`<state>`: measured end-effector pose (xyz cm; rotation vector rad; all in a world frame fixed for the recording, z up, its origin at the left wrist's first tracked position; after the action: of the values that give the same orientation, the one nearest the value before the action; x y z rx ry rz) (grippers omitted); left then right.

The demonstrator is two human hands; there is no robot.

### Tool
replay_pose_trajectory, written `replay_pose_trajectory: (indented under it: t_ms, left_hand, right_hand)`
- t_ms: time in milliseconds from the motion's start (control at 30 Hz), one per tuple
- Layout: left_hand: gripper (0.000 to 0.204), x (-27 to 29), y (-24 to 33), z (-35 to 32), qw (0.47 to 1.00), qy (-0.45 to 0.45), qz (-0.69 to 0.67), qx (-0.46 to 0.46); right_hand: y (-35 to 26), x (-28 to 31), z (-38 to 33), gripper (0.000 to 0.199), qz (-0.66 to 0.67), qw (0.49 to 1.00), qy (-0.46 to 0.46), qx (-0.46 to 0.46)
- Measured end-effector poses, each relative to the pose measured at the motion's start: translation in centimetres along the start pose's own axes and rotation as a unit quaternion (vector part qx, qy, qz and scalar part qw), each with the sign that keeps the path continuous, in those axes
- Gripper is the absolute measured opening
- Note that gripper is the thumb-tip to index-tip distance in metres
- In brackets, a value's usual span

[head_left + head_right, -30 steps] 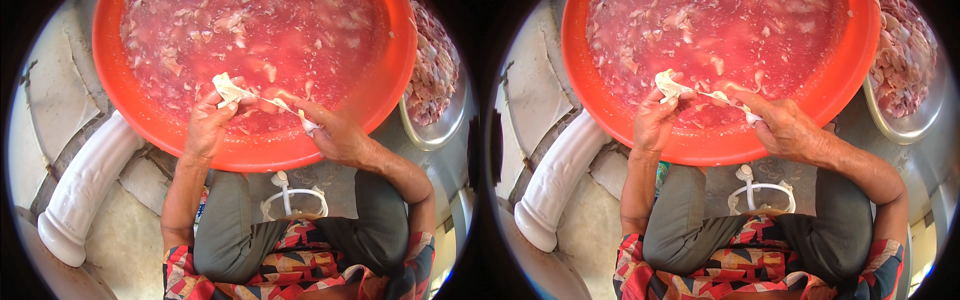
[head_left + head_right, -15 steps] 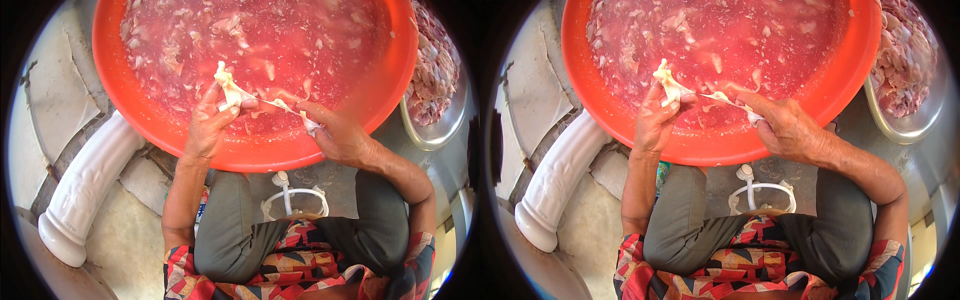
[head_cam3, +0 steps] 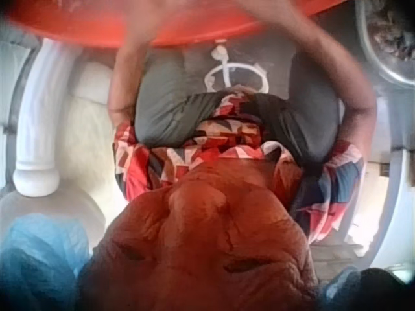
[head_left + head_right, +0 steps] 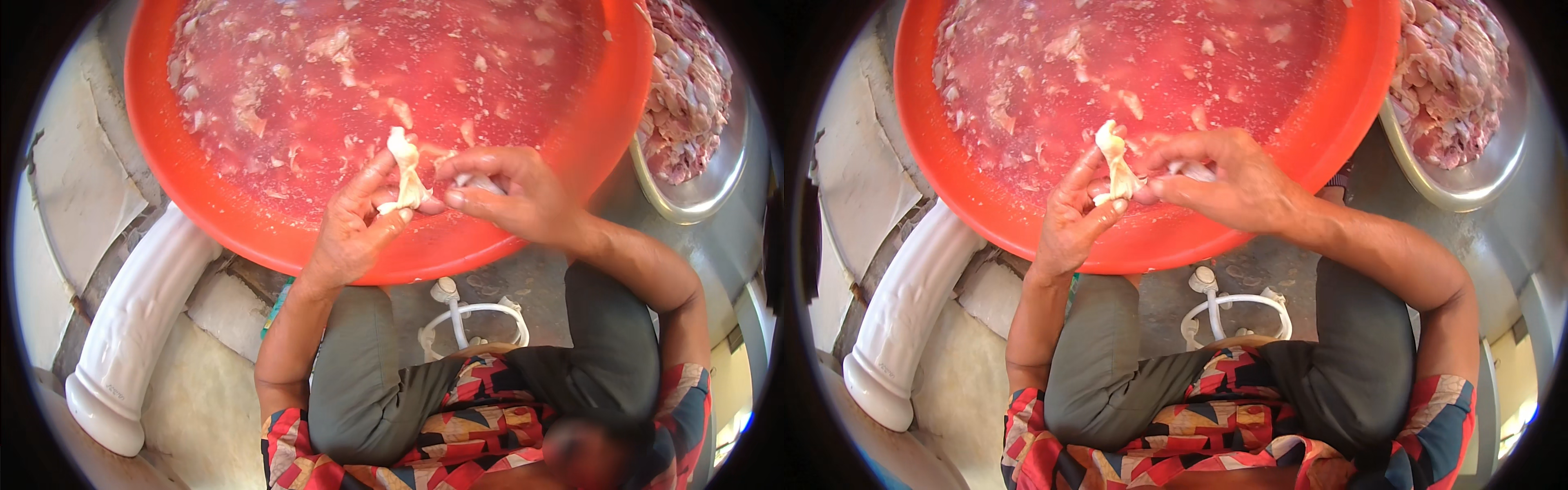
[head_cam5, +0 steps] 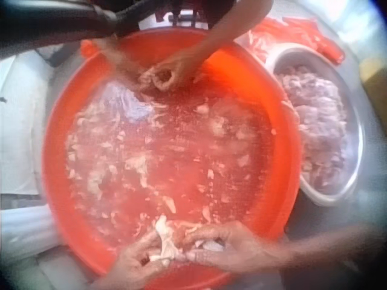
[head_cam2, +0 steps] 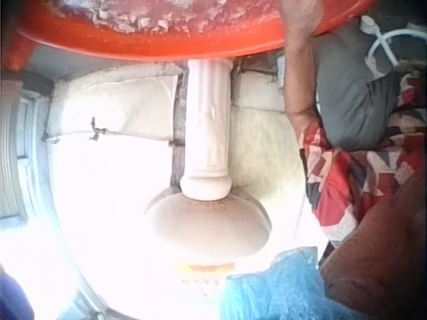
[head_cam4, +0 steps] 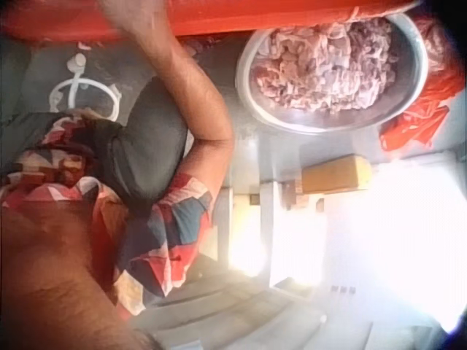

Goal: The person sits cross-legged and repeatedly picks pieces of raw meat from a red basin of water, rinses them by hand, and places them into a nearby metal bowl. The person continues this process for the duration of the clip.

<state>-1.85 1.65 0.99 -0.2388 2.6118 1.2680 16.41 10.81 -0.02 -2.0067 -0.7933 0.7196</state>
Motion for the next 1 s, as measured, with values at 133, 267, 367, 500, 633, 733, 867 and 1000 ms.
replay_pose_trajectory:
  t_ms: [133,267,367,500,633,733,867,1000]
  left_hand:
    - [0.056,-1.6,0.3,0.1,0.985,-0.009,0.156,-0.071]
    - [0.058,-1.7,0.8,0.4,0.947,-0.031,0.299,-0.109]
    - [0.050,-1.7,0.9,0.2,0.915,0.035,0.378,-0.136]
    - [0.030,-1.1,0.5,-0.3,0.862,0.101,0.451,-0.210]
    - [0.021,-0.7,0.6,0.0,0.804,0.112,0.494,-0.313]
    - [0.021,-0.8,1.0,0.3,0.761,0.129,0.510,-0.380]
    - [0.024,-0.8,1.2,-0.1,0.735,0.143,0.524,-0.406]
    - [0.026,-0.6,0.7,0.0,0.723,0.137,0.511,-0.443]
  right_hand:
    - [-0.5,-0.3,0.6,0.024,0.144,0.985,-0.006,-0.099]
    - [0.5,0.4,0.5,0.019,0.185,0.975,-0.001,-0.122]
    - [0.8,0.3,0.3,0.016,0.200,0.972,0.021,-0.121]
    - [2.1,0.7,0.3,0.018,0.295,0.950,0.022,-0.103]
    - [2.1,0.9,0.3,0.015,0.354,0.930,0.013,-0.099]
    - [2.0,0.9,0.3,0.015,0.399,0.912,0.002,-0.095]
    - [1.8,0.9,0.2,0.014,0.440,0.892,-0.009,-0.106]
    - [2.1,1.1,0.2,0.013,0.460,0.881,-0.023,-0.107]
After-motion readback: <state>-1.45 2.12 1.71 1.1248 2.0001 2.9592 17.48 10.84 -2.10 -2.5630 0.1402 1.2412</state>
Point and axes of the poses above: each hand's wrist, its own z-axis towards the middle knuckle, its own x-axis out of the back of the hand, y = z × x, the point moved 1 cm from there along z, towards the middle knuckle, and after that the axes turned 2 degrees about x, right-handed, at the moved point
